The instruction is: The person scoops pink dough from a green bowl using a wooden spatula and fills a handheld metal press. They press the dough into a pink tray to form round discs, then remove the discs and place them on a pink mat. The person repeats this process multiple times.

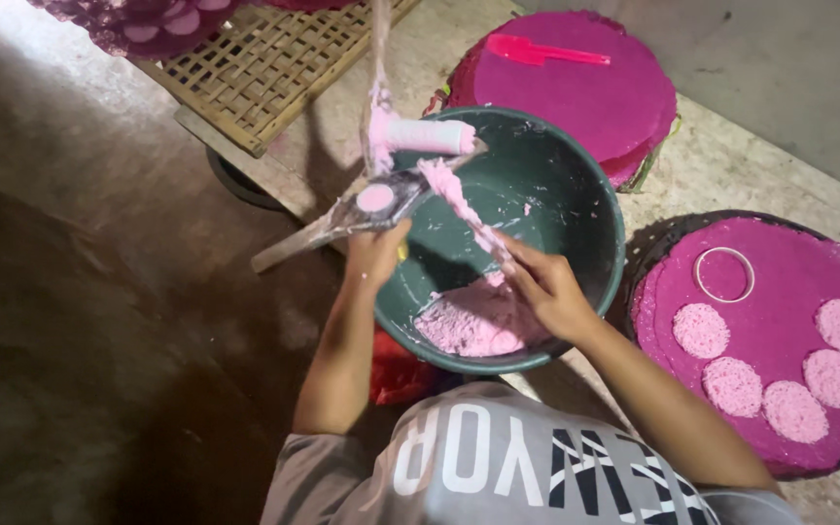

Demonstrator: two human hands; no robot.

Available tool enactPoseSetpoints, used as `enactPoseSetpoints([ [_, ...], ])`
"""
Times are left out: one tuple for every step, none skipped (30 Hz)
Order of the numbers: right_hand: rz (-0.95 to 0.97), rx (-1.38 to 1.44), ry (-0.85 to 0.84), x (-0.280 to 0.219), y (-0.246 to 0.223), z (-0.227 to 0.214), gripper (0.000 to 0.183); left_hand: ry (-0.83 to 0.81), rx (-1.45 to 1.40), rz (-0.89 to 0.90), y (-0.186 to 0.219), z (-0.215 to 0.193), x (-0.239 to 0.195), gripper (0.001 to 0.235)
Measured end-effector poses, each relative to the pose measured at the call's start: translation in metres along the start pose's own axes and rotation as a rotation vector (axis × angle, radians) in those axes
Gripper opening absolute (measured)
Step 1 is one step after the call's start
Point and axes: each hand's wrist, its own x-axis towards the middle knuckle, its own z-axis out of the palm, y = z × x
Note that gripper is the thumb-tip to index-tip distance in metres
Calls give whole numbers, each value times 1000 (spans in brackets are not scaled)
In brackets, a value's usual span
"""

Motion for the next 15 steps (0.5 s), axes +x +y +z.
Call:
enactPoseSetpoints([
  [44, -48, 16, 1, 1, 1, 46, -9, -59, 70, -5, 5, -2, 36],
  [89, -94, 30, 2, 2, 3, 46, -17, -116, 140, -7, 7, -4, 33],
  [16, -120, -28, -3, 3, 4, 49, -26, -173, 210, -5, 7, -5, 29],
  [-58, -149, -86, -12, 5, 2, 52, 8, -252, 111, -1, 7, -3, 28],
  [-131, -177, -145, -19, 7, -1, 56, 41, -330, 12, 6, 5, 1, 27],
  [9, -112, -134, -28, 10, -7, 57, 72, -405, -95, 13, 1, 3, 25],
  [149, -47, -123, -37, 13, -17, 58, 47, -419, -34, 20, -6, 0, 27],
  [282, 12, -116, -40, 16, -30, 59, 26, -436, 34, 28, -15, -3, 30],
  [303, -21, -182, -38, 18, -38, 59, 4, -453, 102, 36, -18, -7, 32],
  [327, -49, -245, -36, 20, -45, 59, -71, -503, 48, 42, -15, -17, 29],
  [350, -76, -307, -35, 20, -51, 59, -146, -553, -6, 47, -9, -29, 27],
  [99, -267, -209, -33, 18, -56, 61, -226, -604, -56, 54, 2, -41, 25],
  [-156, -452, -111, -31, 14, -62, 65, -352, -615, -102, 58, 18, -59, 21],
  [-417, -636, -10, -29, 6, -64, 70, -481, -624, -141, 64, 38, -78, 18],
  [-471, -557, 91, -26, -2, -69, 70, -652, -758, -147, 70, 58, -92, 21],
])
